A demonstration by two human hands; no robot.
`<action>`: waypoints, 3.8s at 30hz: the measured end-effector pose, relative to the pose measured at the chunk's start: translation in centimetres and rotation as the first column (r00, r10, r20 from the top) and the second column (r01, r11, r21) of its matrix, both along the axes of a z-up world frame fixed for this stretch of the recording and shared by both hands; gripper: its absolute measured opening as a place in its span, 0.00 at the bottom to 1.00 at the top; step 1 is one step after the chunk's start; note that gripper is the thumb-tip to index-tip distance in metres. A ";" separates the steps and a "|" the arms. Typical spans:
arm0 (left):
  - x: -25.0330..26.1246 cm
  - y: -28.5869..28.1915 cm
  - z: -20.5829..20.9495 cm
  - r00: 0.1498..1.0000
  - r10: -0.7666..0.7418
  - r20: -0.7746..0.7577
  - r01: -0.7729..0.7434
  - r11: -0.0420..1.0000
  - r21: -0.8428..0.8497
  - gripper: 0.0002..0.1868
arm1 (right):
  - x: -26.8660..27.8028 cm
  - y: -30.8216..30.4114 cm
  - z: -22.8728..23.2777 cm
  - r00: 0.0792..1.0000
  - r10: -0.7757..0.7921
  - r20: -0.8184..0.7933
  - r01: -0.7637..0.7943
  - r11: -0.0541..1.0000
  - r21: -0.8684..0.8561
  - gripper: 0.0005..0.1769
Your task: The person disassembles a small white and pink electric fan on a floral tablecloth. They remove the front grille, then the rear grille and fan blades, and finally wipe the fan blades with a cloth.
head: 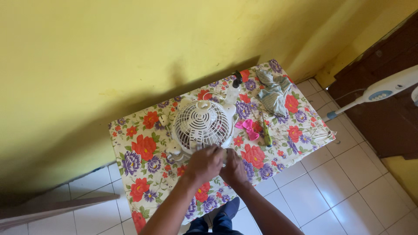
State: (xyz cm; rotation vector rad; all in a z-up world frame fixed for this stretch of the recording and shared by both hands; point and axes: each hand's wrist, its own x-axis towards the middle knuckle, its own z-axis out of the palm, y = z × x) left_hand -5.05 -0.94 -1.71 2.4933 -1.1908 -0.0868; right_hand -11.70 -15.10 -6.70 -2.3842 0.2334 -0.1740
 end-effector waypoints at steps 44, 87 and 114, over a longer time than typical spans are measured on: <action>0.1 -1.4 2.7 0.977 0.201 -0.077 -0.187 0.970 0.157 0.37 | -1.7 -1.3 0.1 0.996 -0.083 0.024 0.081 0.994 0.073 0.32; 11.0 8.5 -7.4 0.318 0.745 -0.587 -0.856 0.492 0.161 0.39 | 15.1 -12.8 -5.6 0.934 -0.241 -0.264 0.354 0.730 0.585 0.23; 11.1 9.4 3.9 0.363 0.560 -0.745 -0.887 -0.037 -0.460 0.25 | 14.2 -5.3 12.2 0.970 -0.240 -0.035 0.148 0.476 0.867 0.12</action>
